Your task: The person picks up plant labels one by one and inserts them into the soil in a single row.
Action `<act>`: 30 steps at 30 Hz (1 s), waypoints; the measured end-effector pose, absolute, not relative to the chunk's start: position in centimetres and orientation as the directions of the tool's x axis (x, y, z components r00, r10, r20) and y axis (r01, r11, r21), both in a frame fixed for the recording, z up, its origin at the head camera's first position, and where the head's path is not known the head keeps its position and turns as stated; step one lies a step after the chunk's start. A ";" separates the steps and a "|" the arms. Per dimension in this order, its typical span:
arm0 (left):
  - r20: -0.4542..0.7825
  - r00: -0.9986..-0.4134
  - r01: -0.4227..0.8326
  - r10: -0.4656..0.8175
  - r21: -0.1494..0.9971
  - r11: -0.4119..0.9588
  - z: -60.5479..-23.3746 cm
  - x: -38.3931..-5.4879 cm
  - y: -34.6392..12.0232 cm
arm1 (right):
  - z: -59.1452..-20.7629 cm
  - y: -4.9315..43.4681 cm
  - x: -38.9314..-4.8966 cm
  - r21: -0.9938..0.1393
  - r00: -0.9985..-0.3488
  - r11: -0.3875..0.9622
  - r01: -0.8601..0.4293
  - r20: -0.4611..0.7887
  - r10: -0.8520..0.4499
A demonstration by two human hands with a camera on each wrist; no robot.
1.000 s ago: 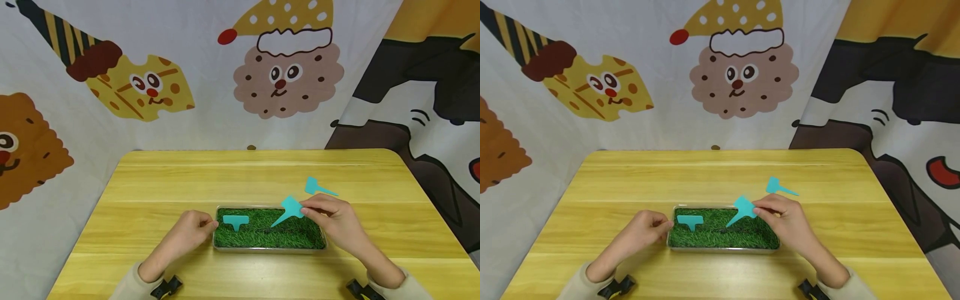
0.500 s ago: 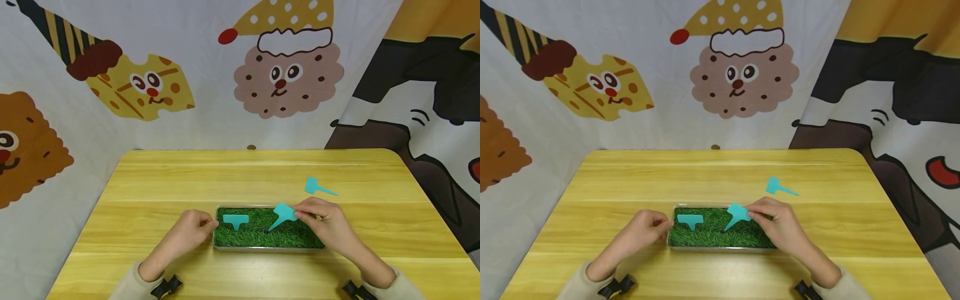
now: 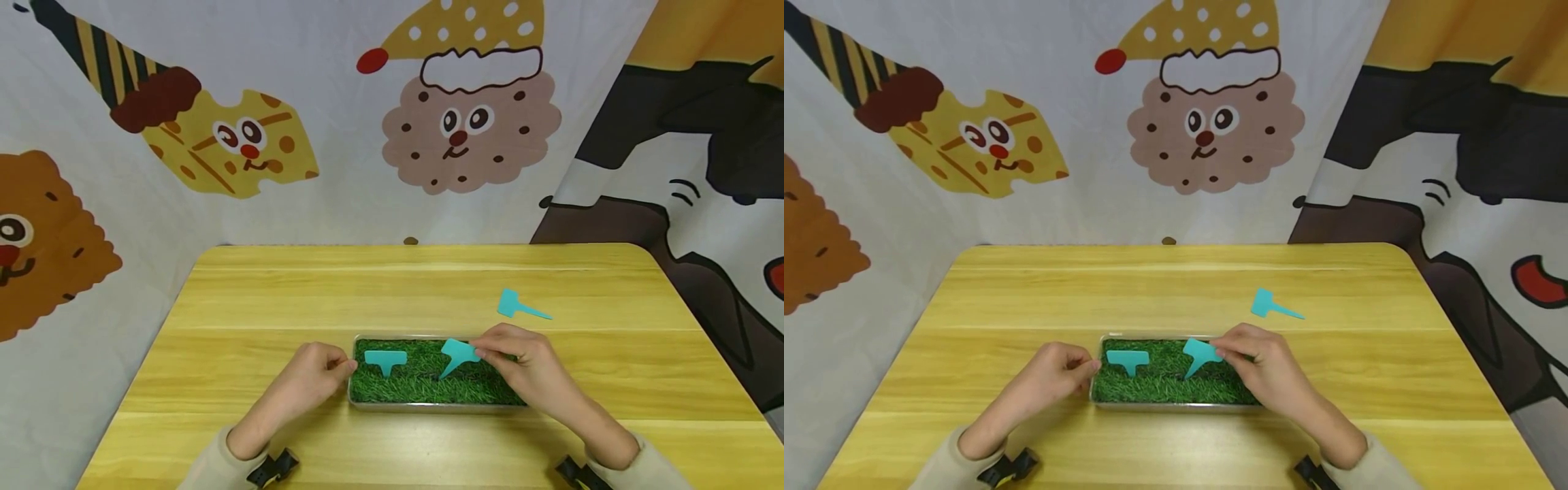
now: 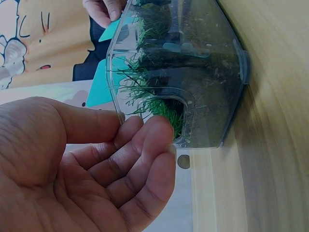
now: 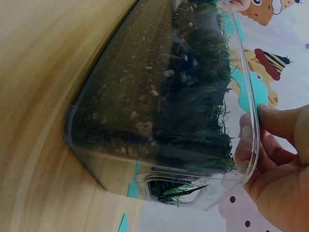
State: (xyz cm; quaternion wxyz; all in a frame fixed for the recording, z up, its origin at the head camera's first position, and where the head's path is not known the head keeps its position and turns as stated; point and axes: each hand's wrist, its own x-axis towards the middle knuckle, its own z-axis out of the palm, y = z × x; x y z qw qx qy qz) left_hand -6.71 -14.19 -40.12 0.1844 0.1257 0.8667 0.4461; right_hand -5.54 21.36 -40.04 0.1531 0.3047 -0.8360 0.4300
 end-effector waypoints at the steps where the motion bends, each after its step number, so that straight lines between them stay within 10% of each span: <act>1: -0.207 -0.900 0.054 0.383 0.820 0.570 -40.1 -6.7 -14.2 | -40.0 21.3 -5.6 -0.622 -0.764 0.443 -0.645 0.520 -0.383; 30: -0.190 -0.901 0.075 0.390 0.817 0.572 -40.3 -6.7 -14.3 | -39.4 20.3 -6.4 -0.490 -0.642 0.419 -0.765 0.522 -0.562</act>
